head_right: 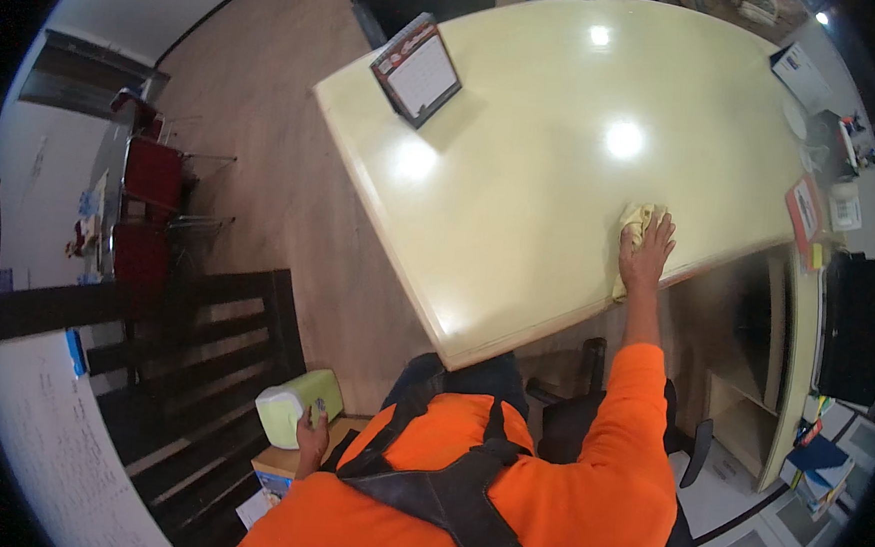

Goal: The person wipes a large oval dining table with a yellow cloth, moving around the perimeter to clean the surface. They then move to a nearby office desk, wiping the top surface and the side panel with the same cloth. The person is barefoot throughout the task.

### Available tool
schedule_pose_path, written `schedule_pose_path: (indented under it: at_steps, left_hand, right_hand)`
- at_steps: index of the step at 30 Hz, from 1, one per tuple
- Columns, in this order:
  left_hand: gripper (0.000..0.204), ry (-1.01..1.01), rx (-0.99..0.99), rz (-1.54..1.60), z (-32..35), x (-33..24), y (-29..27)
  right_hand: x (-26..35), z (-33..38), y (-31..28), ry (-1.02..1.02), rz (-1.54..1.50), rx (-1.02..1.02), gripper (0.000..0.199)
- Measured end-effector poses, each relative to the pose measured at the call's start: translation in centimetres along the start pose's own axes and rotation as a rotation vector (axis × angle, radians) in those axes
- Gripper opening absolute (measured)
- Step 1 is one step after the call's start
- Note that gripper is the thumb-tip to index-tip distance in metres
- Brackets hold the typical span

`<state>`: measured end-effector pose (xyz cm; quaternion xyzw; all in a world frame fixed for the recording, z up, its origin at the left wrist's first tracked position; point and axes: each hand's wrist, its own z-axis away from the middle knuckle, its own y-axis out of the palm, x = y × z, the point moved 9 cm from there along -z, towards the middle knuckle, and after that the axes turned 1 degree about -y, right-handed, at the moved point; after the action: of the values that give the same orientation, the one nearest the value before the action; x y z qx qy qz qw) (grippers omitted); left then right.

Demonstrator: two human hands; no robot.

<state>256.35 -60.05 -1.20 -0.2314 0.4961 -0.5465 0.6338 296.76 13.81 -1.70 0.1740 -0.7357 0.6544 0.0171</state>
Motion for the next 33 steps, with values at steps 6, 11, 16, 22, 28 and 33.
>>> schedule_pose_path:
  at_steps: [6, 11, 16, 22, 28, 33]
  left_hand:
    - [0.054, 0.154, -0.01, 0.035, -3.9, -7.7, -1.8]
    - [0.056, 0.175, 0.052, -0.014, -7.9, -6.2, -1.9]
    - [0.058, 0.132, 0.12, -0.038, -13.9, -1.7, -4.1]
    - [0.057, -0.03, 0.004, 0.071, -21.0, 8.8, -10.3]
    - [0.06, -0.12, 0.047, 0.039, -24.7, 15.2, -11.4]
    - [0.057, -0.052, -0.006, 0.095, -28.6, 10.3, -13.0]
  right_hand:
    - [4.7, 6.2, 1.3, -0.092, -0.101, 0.135, 0.06]
    - [16.9, 20.0, 1.8, -0.281, -0.077, 0.318, 0.064]
    - [29.5, 26.8, 2.7, -0.387, -0.162, 0.398, 0.064]
    - [34.2, 26.0, 3.7, -0.506, -0.071, 0.343, 0.064]
    - [45.7, 20.1, 7.9, -0.606, -0.035, 0.339, 0.069]
    - [55.6, 10.7, 13.3, -0.578, 0.095, 0.208, 0.065]
